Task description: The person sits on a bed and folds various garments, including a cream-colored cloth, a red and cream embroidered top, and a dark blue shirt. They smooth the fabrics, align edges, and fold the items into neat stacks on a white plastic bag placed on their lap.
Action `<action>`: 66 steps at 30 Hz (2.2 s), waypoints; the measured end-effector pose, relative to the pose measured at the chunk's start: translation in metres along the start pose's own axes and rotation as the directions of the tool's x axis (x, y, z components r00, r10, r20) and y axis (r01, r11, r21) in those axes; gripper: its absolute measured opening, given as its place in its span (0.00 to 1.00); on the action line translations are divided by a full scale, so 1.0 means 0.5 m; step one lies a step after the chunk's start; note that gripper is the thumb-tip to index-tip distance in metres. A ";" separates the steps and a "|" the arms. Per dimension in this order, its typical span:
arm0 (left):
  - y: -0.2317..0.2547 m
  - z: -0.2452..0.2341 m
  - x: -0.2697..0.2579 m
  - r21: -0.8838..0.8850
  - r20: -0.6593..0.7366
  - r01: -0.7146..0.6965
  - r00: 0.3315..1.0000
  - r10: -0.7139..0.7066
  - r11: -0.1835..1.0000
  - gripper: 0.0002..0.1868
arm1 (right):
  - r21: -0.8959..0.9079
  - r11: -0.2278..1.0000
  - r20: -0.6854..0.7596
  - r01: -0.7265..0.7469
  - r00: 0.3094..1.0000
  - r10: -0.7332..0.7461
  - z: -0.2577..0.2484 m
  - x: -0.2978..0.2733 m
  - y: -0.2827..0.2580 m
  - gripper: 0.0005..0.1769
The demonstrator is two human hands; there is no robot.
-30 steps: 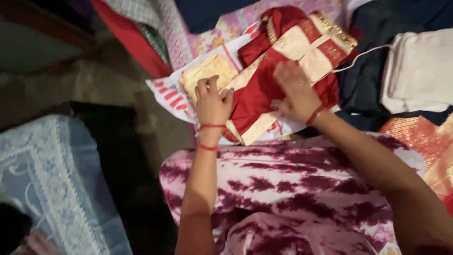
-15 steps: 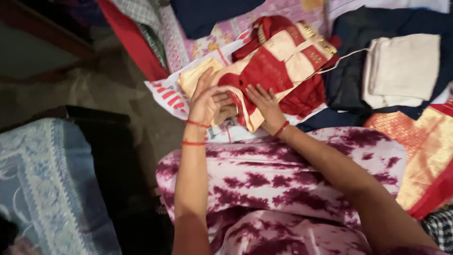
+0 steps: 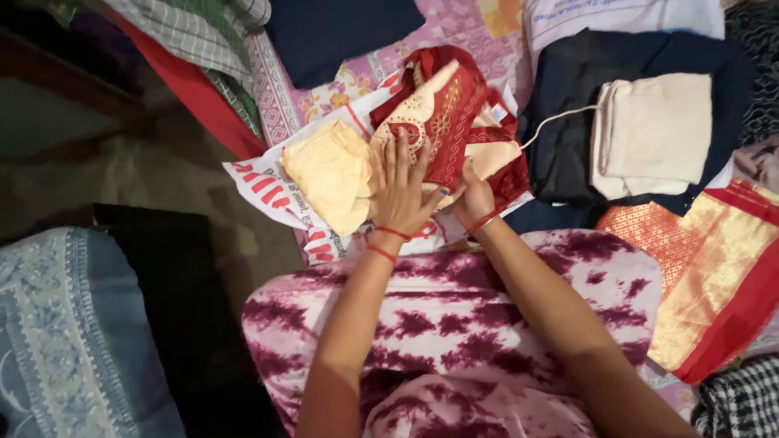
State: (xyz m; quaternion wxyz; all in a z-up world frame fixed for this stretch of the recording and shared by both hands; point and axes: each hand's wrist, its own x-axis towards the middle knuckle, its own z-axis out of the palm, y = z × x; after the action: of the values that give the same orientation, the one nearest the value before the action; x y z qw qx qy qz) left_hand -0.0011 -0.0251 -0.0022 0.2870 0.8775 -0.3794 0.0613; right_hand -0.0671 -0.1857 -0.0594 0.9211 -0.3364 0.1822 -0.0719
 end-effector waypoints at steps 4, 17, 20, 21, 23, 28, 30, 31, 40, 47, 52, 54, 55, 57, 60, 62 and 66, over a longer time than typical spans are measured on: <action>0.020 0.061 0.007 0.123 0.055 0.041 0.997 -0.048 0.992 0.44 | 0.175 0.983 0.042 -0.049 0.998 0.042 -0.018 0.012 -0.022 0.38; -0.001 0.134 -0.035 -0.080 -0.107 0.190 0.974 -0.198 0.979 0.39 | -0.492 0.841 -0.416 0.226 0.788 -0.455 -0.203 0.083 0.026 0.25; -0.046 0.174 -0.042 -0.425 -0.303 0.333 0.823 -0.480 0.841 0.39 | -0.625 0.751 -0.429 0.214 0.709 -0.560 -0.255 0.096 0.027 0.30; -0.066 0.192 -0.040 -0.506 -0.283 0.377 0.777 -0.563 0.776 0.38 | -0.668 0.715 -0.424 0.207 0.683 -0.594 -0.266 0.101 0.031 0.33; -0.109 0.228 -0.029 -0.652 -0.218 0.440 0.672 -0.708 0.618 0.36 | -0.569 0.788 -0.469 0.236 0.694 -0.547 -0.273 0.103 0.030 0.32; -0.153 0.281 -0.011 -0.947 -0.008 0.244 0.632 -0.775 0.209 0.28 | -0.220 0.961 -0.548 0.171 0.793 -0.266 -0.244 0.060 0.010 0.21; -0.144 0.287 -0.015 -0.974 0.088 0.217 0.619 -0.781 0.062 0.25 | -0.183 0.979 -0.460 0.091 0.872 -0.167 -0.239 0.010 0.007 0.15; -0.141 0.283 -0.013 -0.970 0.132 0.242 0.605 -0.785 0.023 0.26 | -0.174 0.984 -0.435 0.041 0.893 -0.114 -0.237 -0.014 0.005 0.14; -0.068 0.254 -0.041 -0.802 0.491 0.134 0.703 -0.515 -0.582 0.15 | 0.002 0.980 -0.340 -0.198 0.922 0.187 -0.115 -0.082 -0.040 0.25; 0.011 0.211 -0.134 -0.831 0.483 0.131 0.651 -0.585 -0.540 0.14 | 0.039 0.998 -0.261 0.054 0.964 -0.041 -0.188 -0.040 0.000 0.21; 0.054 0.197 -0.158 -0.818 0.392 -0.010 0.721 -0.572 -0.575 0.05 | 0.159 0.979 -0.418 0.130 0.907 -0.052 -0.195 -0.055 -0.004 0.33; 0.089 0.177 -0.151 -0.837 0.376 -0.015 0.710 -0.595 -0.546 0.05 | 0.233 0.973 -0.197 0.001 0.979 0.046 -0.134 -0.095 -0.040 0.35; 0.118 0.161 -0.151 -0.842 0.360 -0.017 0.728 -0.583 -0.540 0.05 | 0.244 0.969 -0.100 -0.027 0.994 0.053 -0.093 -0.121 -0.067 0.37; 0.168 0.121 -0.154 -0.862 0.336 -0.001 0.746 -0.575 -0.506 0.12 | 0.236 0.969 0.090 -0.068 0.995 0.048 -0.019 -0.168 -0.134 0.40; 0.221 0.062 -0.183 -0.906 0.296 0.051 0.785 -0.545 -0.420 0.27 | 0.197 0.979 0.245 -0.049 0.969 -0.001 0.034 -0.187 -0.223 0.42; 0.234 0.037 -0.196 -0.930 0.257 0.085 0.847 -0.466 -0.359 0.28 | 0.096 0.995 0.209 -0.041 0.978 0.020 0.024 -0.185 -0.249 0.35; 0.260 -0.009 -0.226 -0.901 0.236 0.061 0.899 -0.368 -0.429 0.39 | -0.139 0.986 0.182 0.093 0.981 -0.067 0.005 -0.186 -0.271 0.28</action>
State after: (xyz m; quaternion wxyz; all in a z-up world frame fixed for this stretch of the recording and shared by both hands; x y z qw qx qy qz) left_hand -0.1714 -0.0225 0.0242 0.9188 0.2979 -0.0441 -0.2551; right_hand -0.1534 -0.2639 0.0565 0.9027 -0.4155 0.0909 -0.0653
